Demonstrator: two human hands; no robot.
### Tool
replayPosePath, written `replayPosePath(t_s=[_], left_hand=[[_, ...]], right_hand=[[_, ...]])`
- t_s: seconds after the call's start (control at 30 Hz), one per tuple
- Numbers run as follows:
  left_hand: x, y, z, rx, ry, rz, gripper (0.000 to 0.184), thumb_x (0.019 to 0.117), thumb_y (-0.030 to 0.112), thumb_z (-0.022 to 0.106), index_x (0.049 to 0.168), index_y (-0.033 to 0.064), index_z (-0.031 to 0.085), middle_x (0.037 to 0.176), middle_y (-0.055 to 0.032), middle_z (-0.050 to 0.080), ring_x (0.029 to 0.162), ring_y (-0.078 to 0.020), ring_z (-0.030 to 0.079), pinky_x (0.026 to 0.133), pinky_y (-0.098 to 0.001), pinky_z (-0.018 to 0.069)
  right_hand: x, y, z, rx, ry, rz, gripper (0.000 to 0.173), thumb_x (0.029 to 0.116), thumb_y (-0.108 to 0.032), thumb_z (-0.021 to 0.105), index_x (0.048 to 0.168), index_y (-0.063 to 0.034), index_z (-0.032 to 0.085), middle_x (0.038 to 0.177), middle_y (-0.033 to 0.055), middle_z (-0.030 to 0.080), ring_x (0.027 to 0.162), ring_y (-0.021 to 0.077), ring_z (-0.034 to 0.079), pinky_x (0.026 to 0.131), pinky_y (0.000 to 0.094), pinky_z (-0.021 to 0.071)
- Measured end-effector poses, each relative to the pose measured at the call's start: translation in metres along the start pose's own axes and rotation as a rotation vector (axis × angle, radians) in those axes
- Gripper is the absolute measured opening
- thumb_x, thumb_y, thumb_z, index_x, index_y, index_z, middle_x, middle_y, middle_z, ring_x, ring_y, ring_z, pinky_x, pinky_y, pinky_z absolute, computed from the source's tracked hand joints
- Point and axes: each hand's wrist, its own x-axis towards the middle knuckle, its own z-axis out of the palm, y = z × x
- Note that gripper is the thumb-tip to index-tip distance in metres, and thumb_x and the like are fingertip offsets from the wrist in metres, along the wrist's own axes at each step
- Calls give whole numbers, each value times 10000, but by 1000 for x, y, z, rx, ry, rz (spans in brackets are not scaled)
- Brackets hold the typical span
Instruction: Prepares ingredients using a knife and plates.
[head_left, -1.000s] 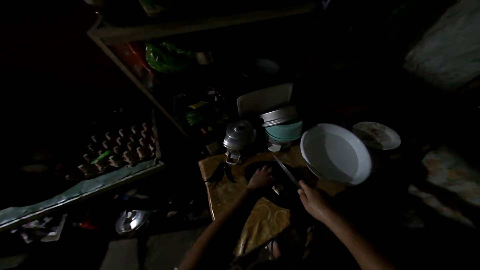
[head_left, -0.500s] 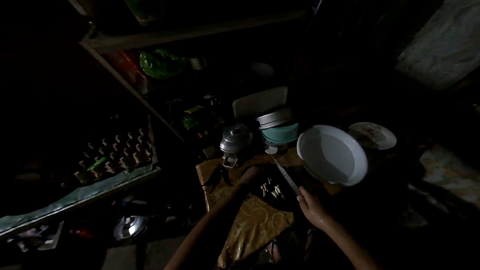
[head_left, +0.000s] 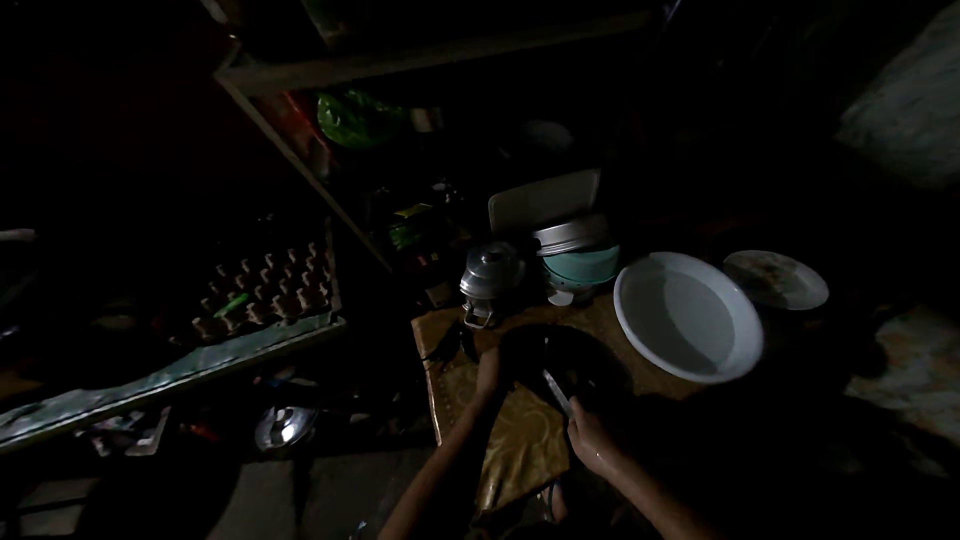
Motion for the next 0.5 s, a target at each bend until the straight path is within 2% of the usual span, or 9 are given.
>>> replayPosePath(t_s=[0.07,0.17,0.27,0.37,0.43,0.5], left_hand=[[-5,-1,-2,-22,8,-6,303,1040,249,585,1265,61,663,1117,-174,700,975,-312,699,874,-506,564],[-10,0,1,15,1,36,296,1048,244,564,1242,51,677,1187,-172,687,1056,-320,683,940,-507,546],[-10,1,6,34,7,57,273,1038,230,575,1196,41,692,1187,-174,678,1068,-313,676,951,-491,545],[-9,-1,13,50,1,79,264,1035,207,575,1212,49,691,1227,-171,670,1137,-318,655,996,-501,524],[-8,-3,15,54,-3,102,268,1033,199,576,1216,43,694,1262,-177,659,1176,-328,638,1022,-511,507],[-7,-5,17,51,1,109,269,1037,211,570,1206,46,699,1262,-165,663,1157,-321,649,1009,-513,513]], right_hand=[[0,-3,0,4,-10,3,456,1112,-263,347,1540,-106,354,1278,213,645,1190,375,645,982,547,520],[-1,-6,1,-33,1,-16,439,1114,-277,348,1515,-104,382,1267,205,650,1178,370,652,972,545,526],[-1,-10,4,-56,11,-26,454,1104,-258,372,1527,-93,384,1286,212,641,1192,377,642,986,551,518],[0,-13,9,-55,10,-18,453,1099,-243,385,1520,-77,386,1291,223,634,1207,387,631,991,561,514],[2,-16,12,-41,-2,1,471,1097,-230,390,1544,-84,357,1308,222,629,1218,388,627,1004,559,510],[2,-19,11,-43,-18,21,488,1101,-226,381,1569,-99,327,1321,222,627,1230,386,623,1011,552,507]])
